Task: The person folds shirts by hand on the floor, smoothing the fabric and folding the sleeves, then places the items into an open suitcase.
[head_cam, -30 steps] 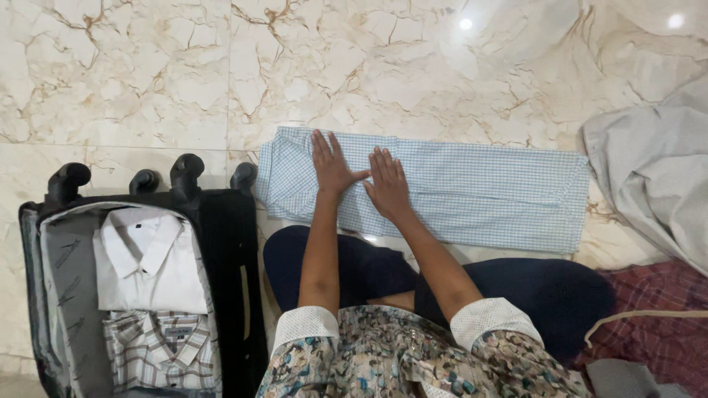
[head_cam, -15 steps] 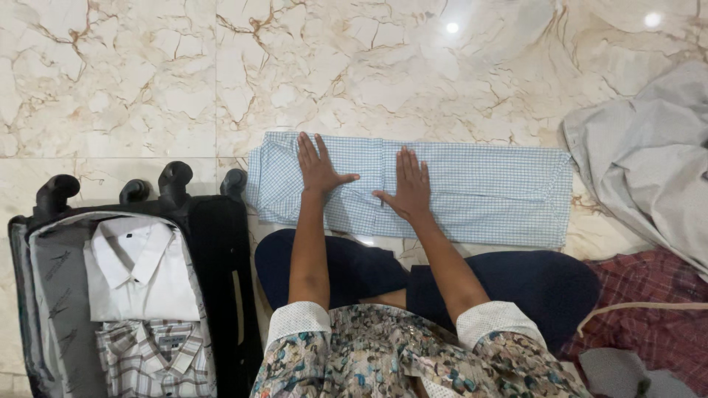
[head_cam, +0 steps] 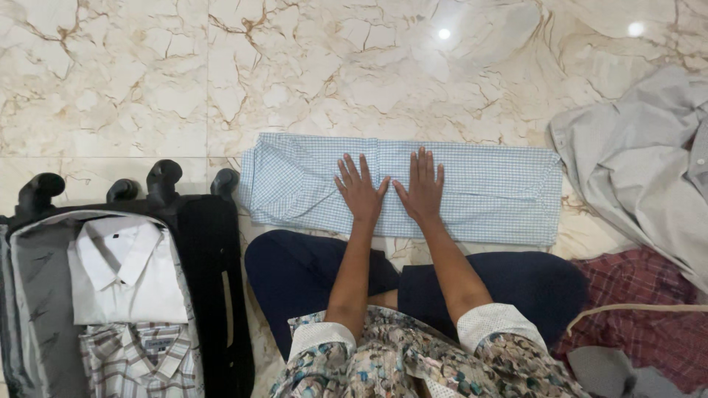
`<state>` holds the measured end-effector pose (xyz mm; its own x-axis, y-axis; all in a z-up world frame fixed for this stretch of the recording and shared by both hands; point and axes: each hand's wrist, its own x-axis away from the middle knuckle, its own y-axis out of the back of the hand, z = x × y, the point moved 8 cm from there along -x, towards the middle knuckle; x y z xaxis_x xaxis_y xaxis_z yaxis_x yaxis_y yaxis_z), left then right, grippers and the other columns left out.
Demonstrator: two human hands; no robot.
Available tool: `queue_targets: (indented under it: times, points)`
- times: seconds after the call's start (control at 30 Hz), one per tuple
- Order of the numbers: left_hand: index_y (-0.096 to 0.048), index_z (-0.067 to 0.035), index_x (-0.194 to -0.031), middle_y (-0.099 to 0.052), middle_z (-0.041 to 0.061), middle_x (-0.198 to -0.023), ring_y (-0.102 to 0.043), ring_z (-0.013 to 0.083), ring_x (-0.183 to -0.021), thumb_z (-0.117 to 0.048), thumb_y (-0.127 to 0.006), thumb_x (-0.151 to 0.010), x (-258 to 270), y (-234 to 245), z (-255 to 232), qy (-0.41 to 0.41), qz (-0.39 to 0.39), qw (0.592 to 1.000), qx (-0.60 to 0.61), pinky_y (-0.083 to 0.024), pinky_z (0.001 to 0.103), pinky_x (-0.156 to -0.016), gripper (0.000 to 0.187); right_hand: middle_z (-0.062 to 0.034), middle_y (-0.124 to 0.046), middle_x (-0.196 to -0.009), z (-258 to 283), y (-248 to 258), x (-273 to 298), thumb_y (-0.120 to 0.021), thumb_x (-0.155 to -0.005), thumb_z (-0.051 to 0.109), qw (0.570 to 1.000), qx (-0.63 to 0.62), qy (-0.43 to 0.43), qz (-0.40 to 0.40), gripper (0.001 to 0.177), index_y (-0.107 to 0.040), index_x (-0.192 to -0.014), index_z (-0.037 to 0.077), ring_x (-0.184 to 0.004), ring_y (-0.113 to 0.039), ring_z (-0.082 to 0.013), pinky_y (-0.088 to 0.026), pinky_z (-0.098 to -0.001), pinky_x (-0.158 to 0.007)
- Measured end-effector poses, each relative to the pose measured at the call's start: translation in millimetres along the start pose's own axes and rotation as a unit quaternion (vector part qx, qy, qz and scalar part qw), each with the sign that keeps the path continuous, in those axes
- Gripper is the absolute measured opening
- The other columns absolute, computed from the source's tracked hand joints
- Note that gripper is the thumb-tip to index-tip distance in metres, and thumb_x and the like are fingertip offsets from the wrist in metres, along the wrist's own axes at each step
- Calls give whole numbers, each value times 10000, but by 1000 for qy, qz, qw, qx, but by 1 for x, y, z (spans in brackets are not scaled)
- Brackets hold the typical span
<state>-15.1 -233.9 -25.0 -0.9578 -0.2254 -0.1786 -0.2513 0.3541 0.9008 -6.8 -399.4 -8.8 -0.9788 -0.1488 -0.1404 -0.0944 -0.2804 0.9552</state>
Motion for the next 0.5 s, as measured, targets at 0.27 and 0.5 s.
queue_targets:
  times: [0.27,0.5]
  points:
    - [-388,-87,-1584,-215,259,-1678,-179,449,-1564,-672,-634,-895,-38,-5,-3,-24,-42,998,-26,-187,679,-1206,936,-188,-247,-1699,1,1,-37,-596,-979,548,1000,-24,2,-7,869,-332,-1602,3,-1572,-209,-347,-152,-621,-1232]
    - [-378,-94,-1587,-195,248,-1687,-162,439,-1574,-684,-634,-892,-73,-19,4,-23,-60,997,-40,-186,686,-1212,947,-197,-234,-1700,0,-12,-72,-603,-982,564,1000,-23,17,-9,887,-317,-1606,3,-1572,-195,-357,-144,-627,-1225]
